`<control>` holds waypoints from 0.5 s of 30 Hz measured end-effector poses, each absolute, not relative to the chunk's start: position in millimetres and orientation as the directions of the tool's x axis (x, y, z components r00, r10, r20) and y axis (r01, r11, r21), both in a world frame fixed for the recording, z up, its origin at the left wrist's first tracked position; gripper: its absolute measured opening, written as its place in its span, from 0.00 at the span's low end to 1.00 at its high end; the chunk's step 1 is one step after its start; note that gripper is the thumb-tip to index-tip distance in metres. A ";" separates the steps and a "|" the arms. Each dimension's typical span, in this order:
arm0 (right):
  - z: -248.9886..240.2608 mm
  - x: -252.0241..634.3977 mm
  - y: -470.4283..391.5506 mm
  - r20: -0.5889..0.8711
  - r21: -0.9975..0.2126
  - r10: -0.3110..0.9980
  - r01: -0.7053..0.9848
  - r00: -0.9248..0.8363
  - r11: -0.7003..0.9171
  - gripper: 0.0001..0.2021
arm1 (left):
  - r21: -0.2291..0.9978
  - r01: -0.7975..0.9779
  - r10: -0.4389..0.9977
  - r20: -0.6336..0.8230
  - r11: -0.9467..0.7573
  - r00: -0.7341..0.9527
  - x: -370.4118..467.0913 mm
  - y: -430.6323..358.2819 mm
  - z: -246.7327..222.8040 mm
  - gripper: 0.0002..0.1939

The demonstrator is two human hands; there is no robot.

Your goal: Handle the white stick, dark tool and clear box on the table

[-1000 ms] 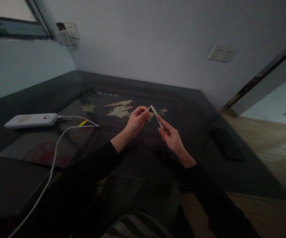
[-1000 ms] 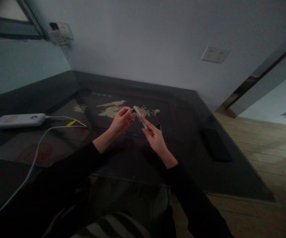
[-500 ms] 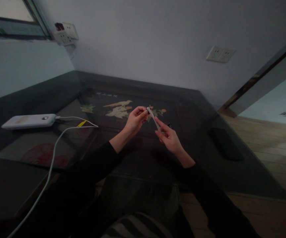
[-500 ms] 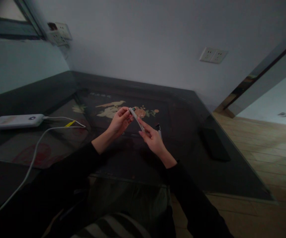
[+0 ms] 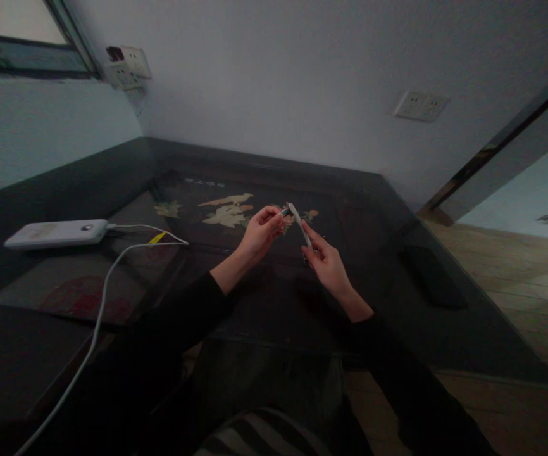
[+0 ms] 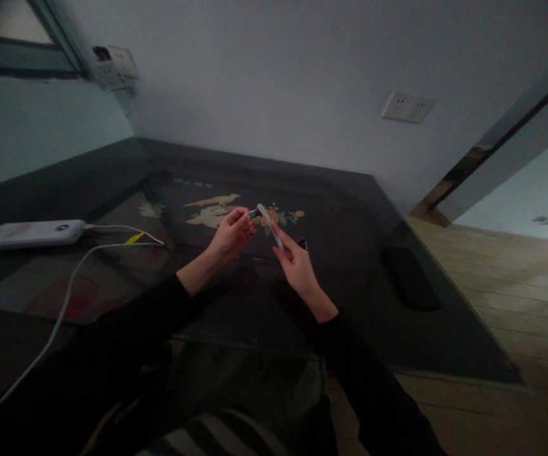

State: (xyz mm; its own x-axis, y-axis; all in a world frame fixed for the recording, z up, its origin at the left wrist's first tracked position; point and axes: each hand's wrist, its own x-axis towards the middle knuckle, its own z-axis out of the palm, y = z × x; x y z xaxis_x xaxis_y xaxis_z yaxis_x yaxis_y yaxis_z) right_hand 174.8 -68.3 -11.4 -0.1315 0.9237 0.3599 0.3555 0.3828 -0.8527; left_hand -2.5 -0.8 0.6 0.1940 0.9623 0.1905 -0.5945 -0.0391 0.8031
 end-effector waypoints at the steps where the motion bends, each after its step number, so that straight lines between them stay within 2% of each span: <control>1: -11.2 174.5 -68.6 0.359 -0.853 0.924 0.354 -0.133 0.383 0.27 | 0.803 -0.594 0.963 0.190 -0.040 0.193 -2.3 -1.1 1.0 0.16; 9: -9.6 170.6 -73.0 0.333 -0.869 0.929 0.330 -0.164 0.370 0.26 | 0.792 -0.608 0.957 0.216 -0.056 0.194 -3.0 1.0 -1.2 0.17; 15: -13.5 170.7 -72.7 0.295 -0.903 0.926 0.249 -0.234 0.350 0.28 | 0.781 -0.621 0.958 0.223 -0.065 0.180 -2.9 2.2 -2.1 0.16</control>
